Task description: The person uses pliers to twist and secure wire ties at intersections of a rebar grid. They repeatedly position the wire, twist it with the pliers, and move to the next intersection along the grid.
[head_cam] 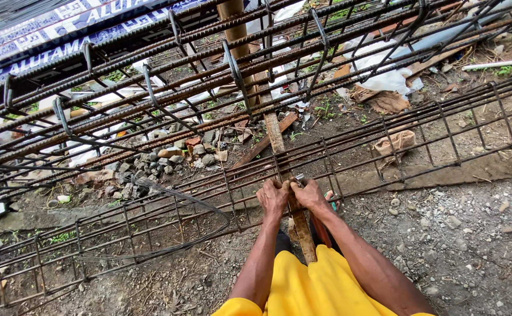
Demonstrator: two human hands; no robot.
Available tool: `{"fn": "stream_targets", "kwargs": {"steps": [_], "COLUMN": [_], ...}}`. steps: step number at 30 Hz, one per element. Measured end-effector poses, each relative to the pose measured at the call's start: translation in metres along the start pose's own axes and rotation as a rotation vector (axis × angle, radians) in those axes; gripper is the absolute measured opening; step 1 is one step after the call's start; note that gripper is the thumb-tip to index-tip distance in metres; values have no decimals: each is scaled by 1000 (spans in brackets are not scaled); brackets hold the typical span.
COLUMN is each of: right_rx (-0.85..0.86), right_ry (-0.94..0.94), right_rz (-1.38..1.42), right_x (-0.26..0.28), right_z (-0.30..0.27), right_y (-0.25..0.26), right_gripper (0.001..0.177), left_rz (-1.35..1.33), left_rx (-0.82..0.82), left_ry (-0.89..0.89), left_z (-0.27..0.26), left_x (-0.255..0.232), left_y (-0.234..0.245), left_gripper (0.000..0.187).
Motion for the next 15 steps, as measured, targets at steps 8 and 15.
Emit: {"fn": "stream_targets", "kwargs": {"steps": [8,15], "right_rx": [-25,-30], "right_ry": [193,119], "right_rz": [34,-88], "right_x": [40,36], "right_z": [-25,-23], "right_y": [0,-2], "right_gripper": [34,34], "left_rz": [-114,-135], "left_rx": [-5,-142], "left_ry": [55,-41], "left_z": [10,11], "left_x": [6,5], "left_y": [-13,-17], "left_gripper": [33,28]}}
Point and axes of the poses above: each hand's wrist, its own z-axis towards the middle knuckle, its own y-axis out of the back of the hand, x = y × z, the point moved 4 cm from there along z, towards the middle knuckle, and after that the axes turned 11 degrees about z, right-handed, at the moved point
